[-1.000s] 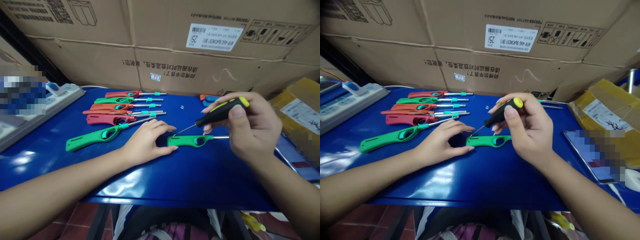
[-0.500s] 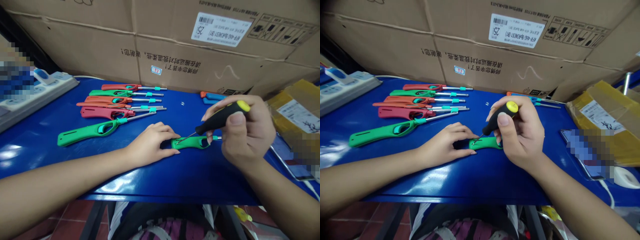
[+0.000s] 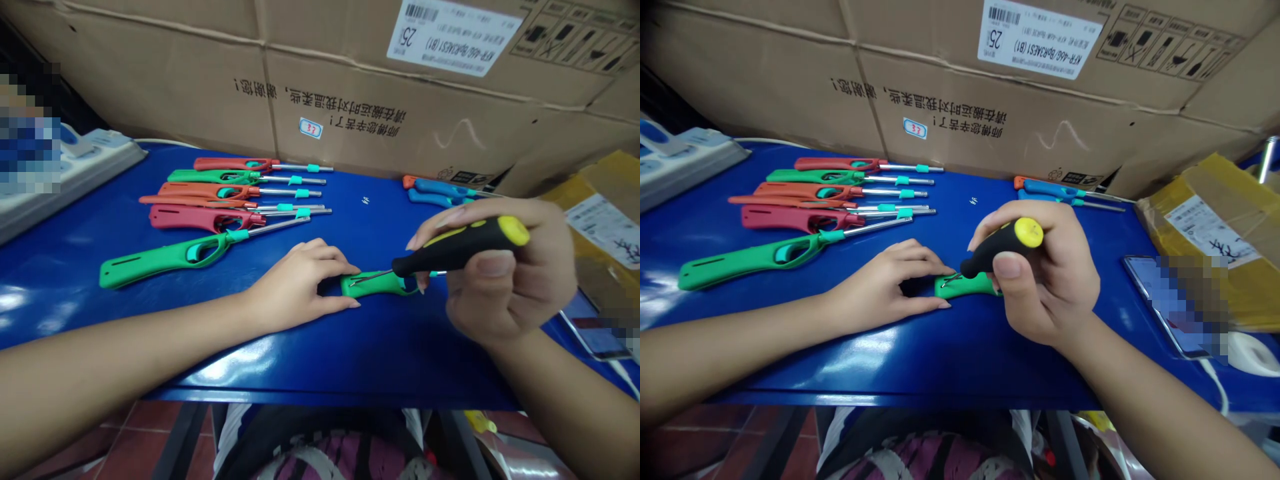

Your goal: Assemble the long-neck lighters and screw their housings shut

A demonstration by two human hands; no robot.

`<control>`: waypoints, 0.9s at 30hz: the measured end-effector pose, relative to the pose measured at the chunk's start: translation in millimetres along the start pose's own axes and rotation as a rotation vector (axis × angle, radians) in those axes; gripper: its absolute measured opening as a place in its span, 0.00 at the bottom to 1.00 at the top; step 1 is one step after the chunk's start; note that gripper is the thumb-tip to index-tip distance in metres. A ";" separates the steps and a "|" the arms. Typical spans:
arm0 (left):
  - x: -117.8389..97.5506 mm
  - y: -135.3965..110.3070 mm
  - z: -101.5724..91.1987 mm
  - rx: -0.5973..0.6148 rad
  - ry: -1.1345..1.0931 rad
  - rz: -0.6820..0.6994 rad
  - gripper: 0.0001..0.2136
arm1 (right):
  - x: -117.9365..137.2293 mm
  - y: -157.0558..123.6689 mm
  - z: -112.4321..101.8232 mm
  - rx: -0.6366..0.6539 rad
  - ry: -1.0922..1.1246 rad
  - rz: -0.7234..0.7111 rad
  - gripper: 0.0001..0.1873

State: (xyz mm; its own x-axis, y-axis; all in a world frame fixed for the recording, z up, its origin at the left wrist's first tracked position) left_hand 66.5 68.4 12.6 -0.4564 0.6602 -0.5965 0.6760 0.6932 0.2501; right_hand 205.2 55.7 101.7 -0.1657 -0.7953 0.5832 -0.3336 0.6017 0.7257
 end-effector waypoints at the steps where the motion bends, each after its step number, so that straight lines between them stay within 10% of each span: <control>1: 0.0 0.0 -0.2 -0.001 -0.001 0.000 0.18 | 2.2 1.0 -0.9 -0.023 -0.003 -0.024 0.11; 27: -0.2 0.6 -0.6 -0.007 0.000 0.004 0.18 | -5.3 -0.1 4.0 -0.061 0.058 0.025 0.09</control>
State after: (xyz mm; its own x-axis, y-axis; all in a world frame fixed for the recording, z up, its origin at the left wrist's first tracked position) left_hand 66.7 68.9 13.3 -0.4538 0.6630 -0.5954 0.6737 0.6926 0.2577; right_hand 202.3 59.5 97.1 -0.1191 -0.7753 0.6202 -0.2730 0.6262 0.7303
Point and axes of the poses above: each hand's wrist, its own y-axis towards the middle knuckle, its own z-axis out of the palm, x = y × z, the point moved 10 cm from there along y, towards the middle knuckle, and after that the axes turned 4 degrees about x, right-handed, at the moved point
